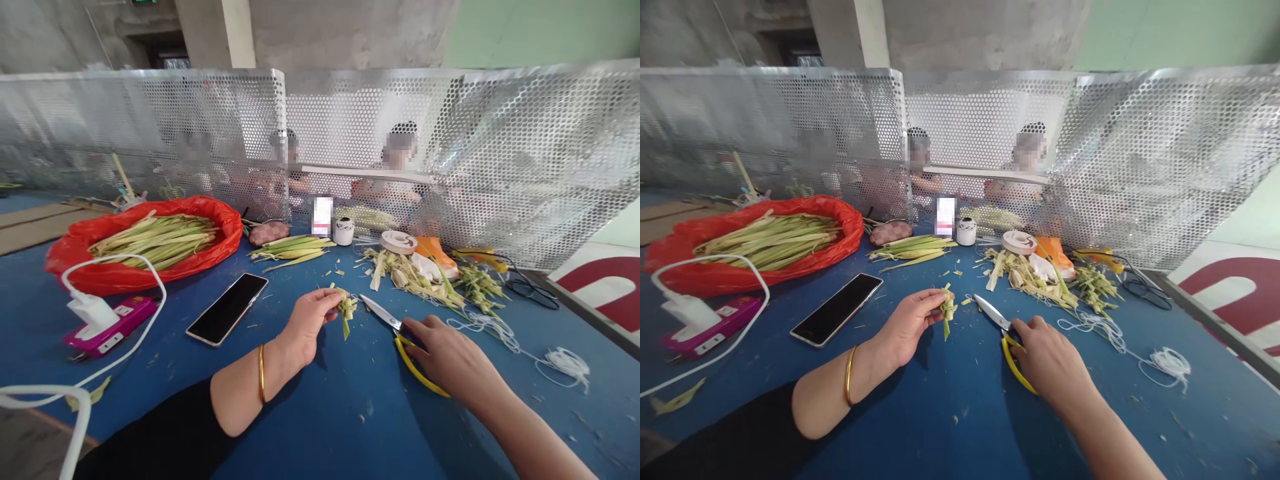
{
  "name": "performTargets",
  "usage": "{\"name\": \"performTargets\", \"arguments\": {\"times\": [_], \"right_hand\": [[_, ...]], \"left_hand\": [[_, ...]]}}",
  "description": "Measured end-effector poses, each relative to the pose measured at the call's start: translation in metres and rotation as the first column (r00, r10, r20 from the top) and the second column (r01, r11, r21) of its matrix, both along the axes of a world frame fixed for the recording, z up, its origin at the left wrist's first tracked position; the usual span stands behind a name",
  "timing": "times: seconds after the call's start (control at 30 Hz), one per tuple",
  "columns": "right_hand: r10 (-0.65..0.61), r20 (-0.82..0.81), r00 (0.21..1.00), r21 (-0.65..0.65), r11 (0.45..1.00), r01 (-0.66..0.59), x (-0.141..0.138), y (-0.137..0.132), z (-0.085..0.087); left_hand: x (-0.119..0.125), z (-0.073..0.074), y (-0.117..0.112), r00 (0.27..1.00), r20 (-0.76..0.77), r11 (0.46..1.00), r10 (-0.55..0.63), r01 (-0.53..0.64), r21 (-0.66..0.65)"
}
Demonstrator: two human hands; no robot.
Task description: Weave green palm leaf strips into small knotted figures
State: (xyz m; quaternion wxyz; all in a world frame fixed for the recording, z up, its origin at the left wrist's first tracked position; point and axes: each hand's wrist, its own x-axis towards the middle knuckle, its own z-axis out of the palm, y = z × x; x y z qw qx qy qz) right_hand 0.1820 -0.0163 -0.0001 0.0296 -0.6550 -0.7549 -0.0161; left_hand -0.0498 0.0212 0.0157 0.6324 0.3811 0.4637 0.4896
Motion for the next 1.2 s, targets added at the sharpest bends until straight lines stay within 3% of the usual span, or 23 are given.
{"name": "performTargets", "arguments": {"times": [0.07,0.1,0.13,0.17,0.23,0.3,0.57,0.7,0.9,1.0,1.2], "right_hand": [[0.024,-0.196,0.98,0.033,0.999,-0.018,-0.005,-0.002,0.003],[0.037,-0.355,0.934,0.043,0.999,-0.024,-0.011,-0.004,0.004],[0.042,-0.536,0.843,0.045,0.999,-0.021,-0.018,-0.006,0.005],[0.034,-0.712,0.701,0.013,0.999,-0.035,-0.026,-0.008,0.006],[-0.018,-0.892,0.451,-0.047,0.997,-0.053,-0.043,-0.013,0.005],[-0.038,-0.934,0.354,-0.048,0.999,-0.02,-0.055,-0.016,0.003],[-0.08,-0.95,0.301,-0.081,0.997,0.008,-0.048,-0.017,0.008],[-0.15,-0.953,0.264,-0.164,0.986,-0.032,-0.043,-0.016,0.013],[-0.049,-0.907,0.419,-0.029,0.998,0.055,-0.046,-0.016,0.01],[-0.026,-0.868,0.495,0.021,0.996,0.09,-0.05,-0.017,0.008],[0.008,-0.825,0.565,0.083,0.991,0.108,-0.055,-0.019,0.008]], "left_hand": [[0.005,-0.003,-0.003,0.998,0.031,0.998,0.06,-0.06,-0.013],[0.008,-0.004,-0.006,0.995,0.046,0.996,0.091,-0.091,-0.019],[0.011,-0.006,-0.008,0.992,0.058,0.994,0.11,-0.109,-0.017],[0.015,-0.008,-0.012,0.992,0.065,0.994,0.109,-0.109,-0.006],[0.022,-0.011,-0.019,0.995,0.072,0.997,0.072,-0.073,0.016],[0.027,-0.012,-0.027,0.998,0.064,1.0,0.01,-0.011,0.025],[0.029,-0.012,-0.033,0.971,-0.135,0.979,-0.198,0.204,0.03],[0.027,-0.013,-0.03,0.946,-0.237,0.961,-0.221,0.253,0.115],[0.024,-0.015,-0.033,0.869,-0.419,0.923,-0.264,0.354,0.152],[0.028,-0.018,-0.039,0.877,-0.402,0.929,-0.263,0.343,0.141],[0.036,-0.019,-0.047,0.916,-0.328,0.96,-0.231,0.27,0.079]]}}
